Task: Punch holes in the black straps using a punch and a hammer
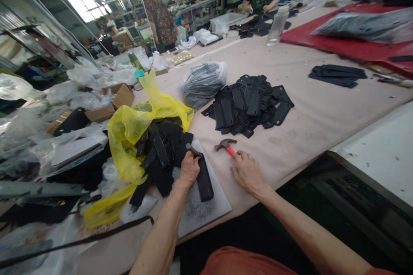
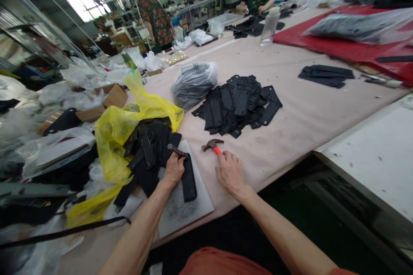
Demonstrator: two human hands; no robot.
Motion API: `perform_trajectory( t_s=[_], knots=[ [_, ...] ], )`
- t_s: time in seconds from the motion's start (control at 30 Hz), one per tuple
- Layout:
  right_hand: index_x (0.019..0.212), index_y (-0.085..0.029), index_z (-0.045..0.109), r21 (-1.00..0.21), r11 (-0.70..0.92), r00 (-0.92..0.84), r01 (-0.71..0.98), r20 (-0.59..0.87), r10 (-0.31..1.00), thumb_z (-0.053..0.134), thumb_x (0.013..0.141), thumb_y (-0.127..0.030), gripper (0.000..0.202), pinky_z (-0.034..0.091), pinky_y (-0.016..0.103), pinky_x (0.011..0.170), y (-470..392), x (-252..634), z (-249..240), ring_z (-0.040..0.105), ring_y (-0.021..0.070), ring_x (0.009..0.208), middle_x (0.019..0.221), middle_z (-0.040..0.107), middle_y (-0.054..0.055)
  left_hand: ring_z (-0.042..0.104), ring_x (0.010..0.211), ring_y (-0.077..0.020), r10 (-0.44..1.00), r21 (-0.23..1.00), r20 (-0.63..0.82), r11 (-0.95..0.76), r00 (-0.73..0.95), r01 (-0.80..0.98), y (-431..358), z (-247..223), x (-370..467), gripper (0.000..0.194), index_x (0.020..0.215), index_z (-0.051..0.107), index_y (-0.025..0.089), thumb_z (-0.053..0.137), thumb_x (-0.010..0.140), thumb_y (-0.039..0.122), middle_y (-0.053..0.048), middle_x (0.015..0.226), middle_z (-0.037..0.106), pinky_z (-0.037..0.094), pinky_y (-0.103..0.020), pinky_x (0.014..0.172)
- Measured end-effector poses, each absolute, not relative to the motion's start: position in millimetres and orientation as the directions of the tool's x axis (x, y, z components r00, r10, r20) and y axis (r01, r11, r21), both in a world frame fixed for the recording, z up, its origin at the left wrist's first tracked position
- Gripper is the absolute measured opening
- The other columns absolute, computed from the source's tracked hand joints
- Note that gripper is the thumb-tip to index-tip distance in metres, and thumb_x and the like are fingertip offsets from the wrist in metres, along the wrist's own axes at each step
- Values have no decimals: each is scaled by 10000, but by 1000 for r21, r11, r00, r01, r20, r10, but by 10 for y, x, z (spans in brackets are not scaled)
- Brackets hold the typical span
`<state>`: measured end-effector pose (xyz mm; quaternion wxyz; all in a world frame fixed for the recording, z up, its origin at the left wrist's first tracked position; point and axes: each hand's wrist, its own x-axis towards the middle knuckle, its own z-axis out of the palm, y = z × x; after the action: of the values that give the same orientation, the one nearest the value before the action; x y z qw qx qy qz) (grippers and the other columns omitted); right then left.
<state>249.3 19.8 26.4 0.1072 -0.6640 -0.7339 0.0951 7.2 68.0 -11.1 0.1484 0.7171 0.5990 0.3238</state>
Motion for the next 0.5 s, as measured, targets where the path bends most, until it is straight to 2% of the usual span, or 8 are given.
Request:
perform_trajectory(
  t_s=[0.1, 0.23, 0.33, 0.5],
  knots=[
    [1259, -173, 536, -402, 270, -255, 875, 93, 962, 632, 834, -358, 473, 344, 461, 986, 63, 2220, 331, 445, 323, 1182, 1369, 485, 148, 635, 1042, -258, 959, 598, 273, -231, 76, 768, 677, -99, 66, 195, 1024, 626, 191, 509, 874, 147, -102, 1040, 675, 521, -396, 941],
    [1380, -203, 465, -512, 485, -510, 709, 103, 854, 672, 778, -526, 714, 206, 554, 1102, -125, 1825, 346, 327, 355, 1326, 1475, 403, 136, 631, 1051, -248, 965, 591, 246, -225, 93, 775, 671, -55, 61, 186, 1029, 622, 183, 501, 888, 168, -104, 1039, 671, 513, -390, 952],
    [1439, -251, 411, -530, 536, -595, 657, 73, 801, 663, 776, -559, 773, 120, 603, 1123, -189, 1658, 309, 256, 376, 1382, 1495, 389, 115, 622, 1073, -241, 969, 602, 212, -234, 130, 763, 659, 16, 45, 191, 1052, 615, 174, 489, 911, 199, -109, 1075, 660, 499, -394, 974],
    [1477, -264, 363, -524, 527, -595, 669, 47, 802, 637, 819, -496, 749, 120, 604, 1132, -193, 1630, 275, 209, 379, 1418, 1512, 376, 110, 620, 1086, -228, 970, 647, 183, -241, 160, 724, 642, 89, 15, 202, 1065, 618, 180, 473, 933, 227, -98, 1093, 663, 491, -388, 985]
  ],
)
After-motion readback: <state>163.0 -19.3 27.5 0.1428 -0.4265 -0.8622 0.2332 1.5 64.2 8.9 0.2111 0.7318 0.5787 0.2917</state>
